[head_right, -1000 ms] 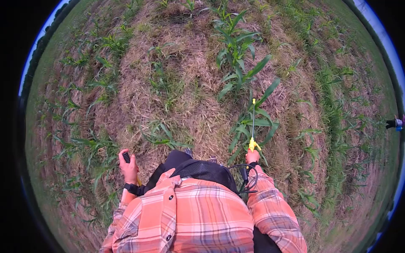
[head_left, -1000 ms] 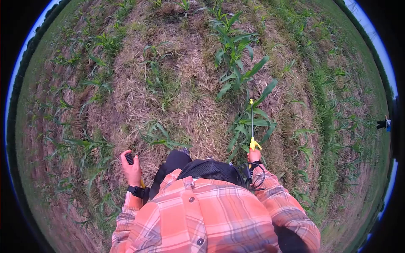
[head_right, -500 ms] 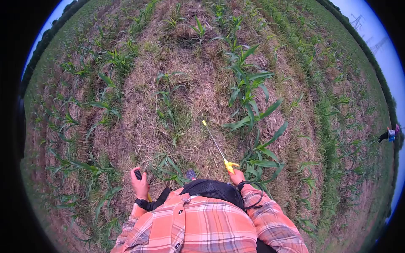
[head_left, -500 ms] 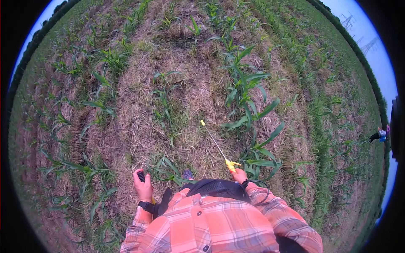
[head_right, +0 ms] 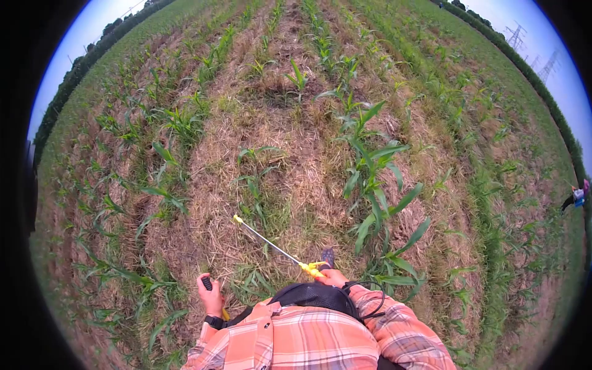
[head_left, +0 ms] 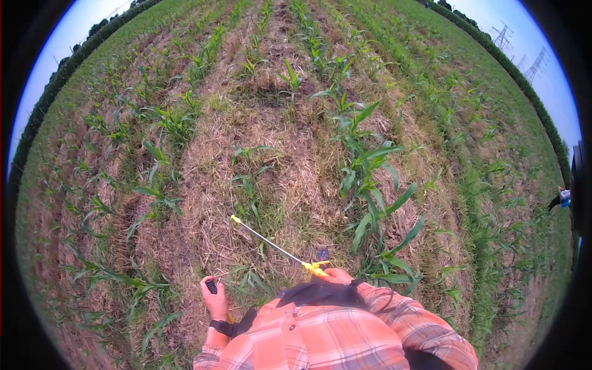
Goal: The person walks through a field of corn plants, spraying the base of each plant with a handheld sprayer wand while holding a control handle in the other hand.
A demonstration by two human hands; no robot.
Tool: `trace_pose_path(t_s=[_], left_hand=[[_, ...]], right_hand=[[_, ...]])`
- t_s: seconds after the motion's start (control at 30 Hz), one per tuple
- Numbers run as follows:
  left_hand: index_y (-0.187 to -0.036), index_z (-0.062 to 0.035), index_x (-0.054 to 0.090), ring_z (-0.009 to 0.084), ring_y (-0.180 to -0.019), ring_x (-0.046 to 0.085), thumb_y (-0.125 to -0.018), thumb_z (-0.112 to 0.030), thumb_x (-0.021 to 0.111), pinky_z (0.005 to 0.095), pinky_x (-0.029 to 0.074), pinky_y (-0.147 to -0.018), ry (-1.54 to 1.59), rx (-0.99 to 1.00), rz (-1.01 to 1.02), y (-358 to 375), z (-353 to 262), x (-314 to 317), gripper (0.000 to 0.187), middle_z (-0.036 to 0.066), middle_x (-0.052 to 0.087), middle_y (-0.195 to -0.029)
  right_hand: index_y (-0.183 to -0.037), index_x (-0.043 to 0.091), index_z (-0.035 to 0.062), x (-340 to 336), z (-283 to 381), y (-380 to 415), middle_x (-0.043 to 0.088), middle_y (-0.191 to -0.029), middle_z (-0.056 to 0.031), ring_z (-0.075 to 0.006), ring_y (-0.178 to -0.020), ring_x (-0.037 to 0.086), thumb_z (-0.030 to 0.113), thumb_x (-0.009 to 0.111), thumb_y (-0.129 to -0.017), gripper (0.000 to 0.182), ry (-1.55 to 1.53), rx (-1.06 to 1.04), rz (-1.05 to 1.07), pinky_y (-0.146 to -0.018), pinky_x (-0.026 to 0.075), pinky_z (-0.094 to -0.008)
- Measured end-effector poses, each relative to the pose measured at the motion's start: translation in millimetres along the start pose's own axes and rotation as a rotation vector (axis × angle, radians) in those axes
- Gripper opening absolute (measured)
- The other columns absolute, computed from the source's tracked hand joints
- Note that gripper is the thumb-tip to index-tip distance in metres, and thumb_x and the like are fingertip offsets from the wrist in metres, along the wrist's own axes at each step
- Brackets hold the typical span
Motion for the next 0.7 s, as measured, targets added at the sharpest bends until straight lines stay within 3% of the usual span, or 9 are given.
trace_pose_path(t_s=[0.07, 0.1, 0.13, 0.2, 0.27, 0.43, 0.6, 0.7], left_hand=[[-0.093, -0.0092, 0.045, 0.0055, -0.044, 0.038, -0.073, -0.003, 0.051, 0.0215, 0.031, -0.038, 0.038, -0.037, 0.003, -7.7, -4.4, 9.2, 0.022, -0.001, 0.041, -0.061], [-0.093, -0.0094, 0.045, 0.0059, -0.042, 0.038, -0.073, -0.003, 0.051, 0.0216, 0.030, -0.036, 0.040, -0.028, -0.023, -11.2, -16.6, 16.2, 0.022, -0.001, 0.041, -0.061], [-0.094, -0.0095, 0.045, 0.0062, -0.039, 0.037, -0.073, -0.003, 0.051, 0.0217, 0.030, -0.035, 0.038, -0.023, -0.046, -13.8, -30.8, 23.4, 0.022, -0.001, 0.041, -0.060], [-0.095, -0.0096, 0.044, 0.0073, -0.035, 0.037, -0.074, -0.003, 0.050, 0.0222, 0.029, -0.031, -0.004, -0.019, -0.048, -16.8, -59.9, 47.6, 0.022, -0.001, 0.039, -0.057], [-0.095, -0.0099, 0.044, 0.0076, -0.034, 0.036, -0.075, -0.004, 0.050, 0.0224, 0.029, -0.030, -0.012, 0.033, -0.019, -29.5, -75.8, 76.1, 0.022, 0.000, 0.038, -0.056], [-0.095, -0.0106, 0.044, 0.0069, -0.034, 0.036, -0.076, -0.005, 0.051, 0.0227, 0.028, -0.029, -0.061, 0.065, 0.036, -51.6, -104.4, 141.6, 0.021, -0.001, 0.038, -0.055], [-0.099, -0.0107, 0.042, 0.0065, -0.032, 0.035, -0.078, -0.005, 0.049, 0.0211, 0.028, -0.028, -0.081, 0.069, 0.066, -65.1, -113.1, 176.3, 0.023, -0.001, 0.037, -0.051], [-0.099, -0.0104, 0.041, 0.0065, -0.032, 0.035, -0.078, -0.005, 0.049, 0.0211, 0.028, -0.028, -0.095, 0.061, 0.068, -73.1, -123.0, 186.2, 0.023, -0.001, 0.037, -0.051]], right_hand=[[-0.085, 0.058, 0.0057, -11.9, -15.6, -17.0, 0.057, -0.068, -0.0034, -0.0145, -0.065, 0.054, 0.035, 0.054, -0.077, 0.031, -0.222, -0.059, -0.121, -0.061, 0.042, -0.0289], [-0.087, 0.058, 0.0057, -28.6, -9.4, -17.0, 0.057, -0.069, -0.0033, -0.0145, -0.065, 0.053, 0.034, 0.055, -0.076, 0.030, -0.193, 0.098, -0.121, -0.061, 0.042, -0.0288], [-0.085, 0.059, 0.0048, -50.5, 14.1, -7.0, 0.058, -0.070, -0.0072, -0.0177, -0.066, 0.056, 0.034, 0.056, -0.074, 0.031, -0.229, 0.103, -0.179, -0.062, 0.043, -0.0302], [-0.083, 0.059, 0.0037, -70.0, -26.2, -36.4, 0.060, -0.071, -0.0124, -0.0222, -0.068, 0.058, 0.032, 0.056, -0.073, 0.030, -0.193, 0.113, -0.250, -0.062, 0.044, -0.0325], [-0.089, 0.058, 0.0041, -103.9, -41.0, -43.9, 0.058, -0.066, -0.0044, -0.0140, -0.061, 0.055, 0.030, 0.054, -0.076, 0.029, -0.019, 0.140, -0.333, -0.056, 0.042, -0.0272], [-0.075, 0.055, 0.0046, -173.3, -74.3, -46.4, 0.053, -0.056, -0.0024, -0.0111, -0.040, 0.047, 0.029, 0.051, -0.078, 0.024, -0.282, 0.248, -0.533, -0.035, 0.035, -0.0261], [-0.082, 0.054, 0.0046, -228.7, -103.2, -53.7, 0.053, -0.057, -0.0026, -0.0106, -0.040, 0.046, 0.025, 0.051, -0.078, 0.022, -0.380, 0.390, -0.682, -0.034, 0.036, -0.0259], [-0.076, 0.051, 0.0049, -235.5, -163.8, -86.3, 0.051, -0.056, -0.0022, -0.0098, -0.037, 0.043, 0.022, 0.050, -0.079, 0.018, -0.457, 0.325, -0.845, -0.032, 0.033, -0.0253]])
Point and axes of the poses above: each hand's wrist, its own y-axis away from the middle knuckle, its own x-axis out of the palm, z = x × y, the point moved 3 cm from there along -y, towards the middle knuckle
